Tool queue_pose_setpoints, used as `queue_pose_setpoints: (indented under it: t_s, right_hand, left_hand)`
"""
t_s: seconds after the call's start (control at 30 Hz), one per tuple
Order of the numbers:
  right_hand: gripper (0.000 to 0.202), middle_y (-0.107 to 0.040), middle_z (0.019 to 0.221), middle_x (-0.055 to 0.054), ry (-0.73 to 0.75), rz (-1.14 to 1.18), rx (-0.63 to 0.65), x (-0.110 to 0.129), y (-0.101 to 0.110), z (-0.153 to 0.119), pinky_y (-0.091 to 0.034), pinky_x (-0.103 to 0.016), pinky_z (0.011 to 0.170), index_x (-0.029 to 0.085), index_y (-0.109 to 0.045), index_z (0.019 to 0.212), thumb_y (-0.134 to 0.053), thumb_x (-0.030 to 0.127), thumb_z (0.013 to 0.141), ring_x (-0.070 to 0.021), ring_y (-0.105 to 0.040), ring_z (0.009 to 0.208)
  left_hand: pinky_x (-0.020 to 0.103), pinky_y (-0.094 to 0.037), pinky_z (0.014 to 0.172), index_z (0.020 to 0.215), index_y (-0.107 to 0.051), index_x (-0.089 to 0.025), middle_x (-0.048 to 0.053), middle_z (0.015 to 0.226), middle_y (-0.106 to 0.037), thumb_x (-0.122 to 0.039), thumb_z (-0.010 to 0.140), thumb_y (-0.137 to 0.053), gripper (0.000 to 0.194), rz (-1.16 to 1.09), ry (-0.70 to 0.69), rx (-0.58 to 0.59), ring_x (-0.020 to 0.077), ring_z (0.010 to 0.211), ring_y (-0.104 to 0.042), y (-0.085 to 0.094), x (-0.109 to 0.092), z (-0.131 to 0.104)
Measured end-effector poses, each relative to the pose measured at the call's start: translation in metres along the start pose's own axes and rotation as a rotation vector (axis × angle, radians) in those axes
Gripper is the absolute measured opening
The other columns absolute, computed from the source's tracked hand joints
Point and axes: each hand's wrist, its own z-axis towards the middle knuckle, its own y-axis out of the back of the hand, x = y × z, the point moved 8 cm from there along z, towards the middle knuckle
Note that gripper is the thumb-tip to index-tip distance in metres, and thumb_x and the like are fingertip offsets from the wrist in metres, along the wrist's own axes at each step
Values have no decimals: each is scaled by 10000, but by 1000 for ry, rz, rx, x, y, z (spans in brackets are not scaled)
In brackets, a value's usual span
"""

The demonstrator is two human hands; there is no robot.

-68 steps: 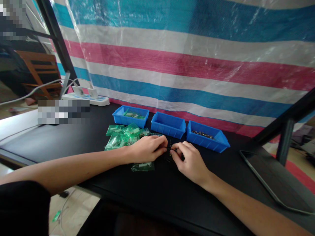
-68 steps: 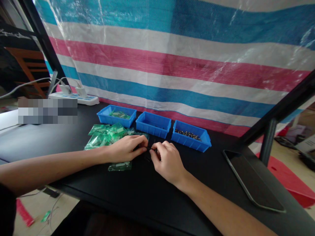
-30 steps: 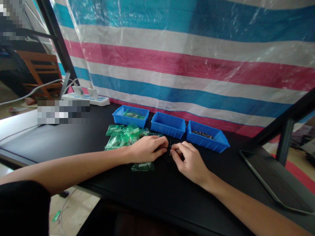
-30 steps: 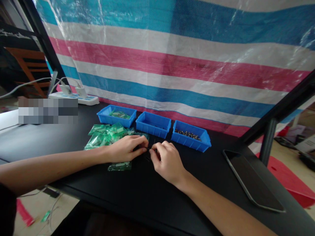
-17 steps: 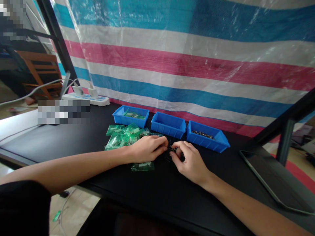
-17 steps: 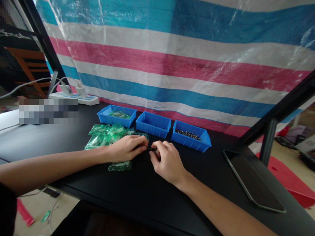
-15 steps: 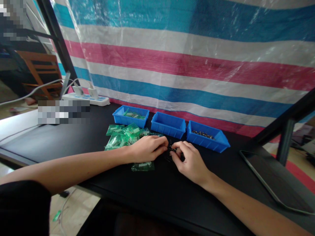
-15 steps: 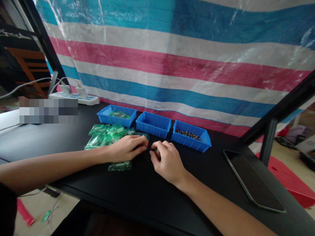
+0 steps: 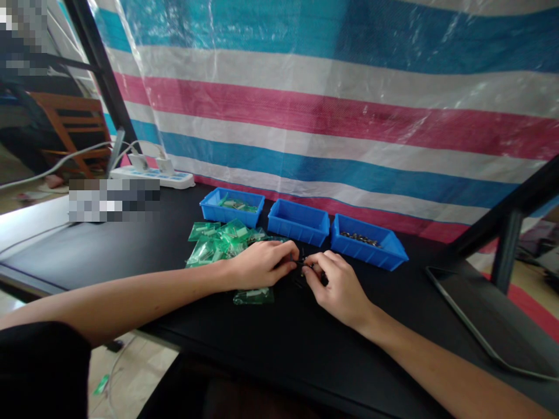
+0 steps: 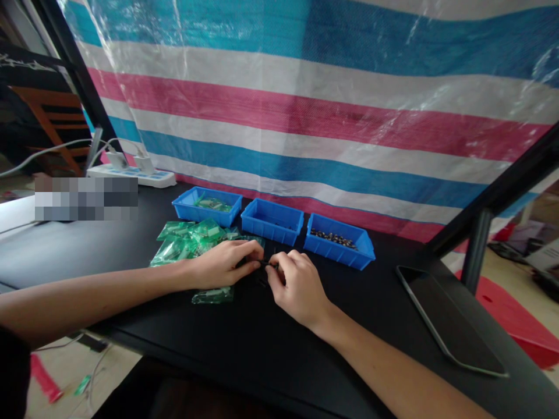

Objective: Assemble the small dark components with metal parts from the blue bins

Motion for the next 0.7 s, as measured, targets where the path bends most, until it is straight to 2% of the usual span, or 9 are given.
queue_pose_setpoints:
  t_s: [0.27, 0.43, 0.7]
  right_hand:
    - [189, -521, 659, -20, 5, 7, 31, 3, 1, 1, -376, -280, 635, 178, -551, 707, -452, 224, 861, -155, -498, 653]
    - [53, -496, 604, 13, 6, 32, 1, 2, 3, 1, -374, -283, 644, 179, -548, 810, -505, 208, 819, -143, -479, 610]
    - [47, -485, 609, 17, 25, 24, -13, 1, 1, -1, -374, -283, 641, 180, -542, 836, -521, 168, 795, -146, -479, 615]
  left_hand:
    - [213, -404, 658, 900, -509, -189, 9, 814, -577, -211, 876, -416, 99, 25, -55, 10, 131, 729, -558, 1, -4, 0]
    - [213, -400, 653, 892, -507, -186, 10, 802, -572, -219, 884, -404, 108, 43, -49, 13, 133, 725, -557, 0, -3, 1]
    - [214, -398, 647, 896, -525, -181, 13, 803, -576, -217, 889, -395, 136, 63, -48, 25, 133, 725, -559, 0, -3, 2]
